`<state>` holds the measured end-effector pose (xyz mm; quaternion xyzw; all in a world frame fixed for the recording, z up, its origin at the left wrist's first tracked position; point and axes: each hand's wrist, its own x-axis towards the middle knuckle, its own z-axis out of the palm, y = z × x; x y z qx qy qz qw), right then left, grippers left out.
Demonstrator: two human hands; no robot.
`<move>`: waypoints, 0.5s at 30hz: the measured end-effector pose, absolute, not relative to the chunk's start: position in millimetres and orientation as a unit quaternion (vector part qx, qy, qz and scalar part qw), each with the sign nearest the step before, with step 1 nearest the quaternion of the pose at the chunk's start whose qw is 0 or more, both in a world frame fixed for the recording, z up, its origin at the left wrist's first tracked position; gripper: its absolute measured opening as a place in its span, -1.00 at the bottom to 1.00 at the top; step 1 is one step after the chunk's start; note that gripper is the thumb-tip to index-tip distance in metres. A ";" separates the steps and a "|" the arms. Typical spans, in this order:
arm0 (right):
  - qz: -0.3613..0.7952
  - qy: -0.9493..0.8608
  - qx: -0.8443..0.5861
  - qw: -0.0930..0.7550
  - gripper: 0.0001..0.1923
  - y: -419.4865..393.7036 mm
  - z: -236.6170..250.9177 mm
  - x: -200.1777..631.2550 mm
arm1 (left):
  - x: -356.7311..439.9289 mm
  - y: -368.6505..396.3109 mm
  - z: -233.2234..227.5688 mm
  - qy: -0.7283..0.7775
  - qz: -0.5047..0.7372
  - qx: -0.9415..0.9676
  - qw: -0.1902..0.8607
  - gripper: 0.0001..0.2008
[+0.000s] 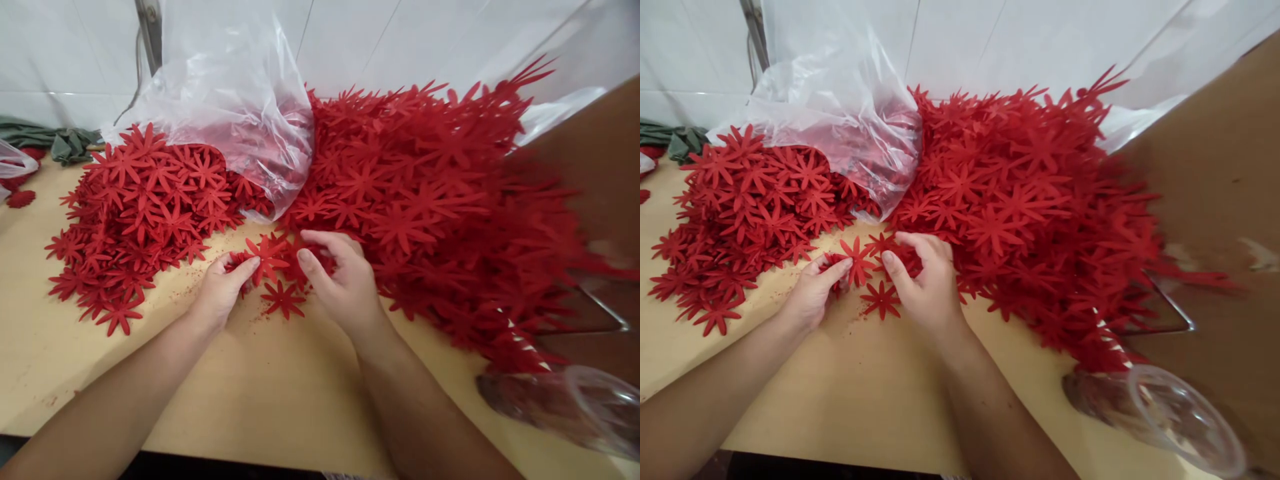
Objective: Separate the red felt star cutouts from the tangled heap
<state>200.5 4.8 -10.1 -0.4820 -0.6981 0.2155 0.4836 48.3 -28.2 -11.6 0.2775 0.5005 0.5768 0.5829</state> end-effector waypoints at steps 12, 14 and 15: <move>0.499 -0.590 -0.435 0.462 -0.63 -1.7 -12.3 186.8 | 54.8 -32.5 -15.4 0.486 0.536 0.405 0.559 -0.78; 0.478 -0.586 -0.455 0.470 -0.59 -2.2 -10.3 188.9 | 53.3 -33.4 -13.5 0.476 0.550 0.392 0.563 -0.77; 0.467 -0.589 -0.465 0.467 -0.57 -3.0 -9.3 189.1 | 52.5 -33.7 -12.6 0.469 0.557 0.383 0.568 -0.75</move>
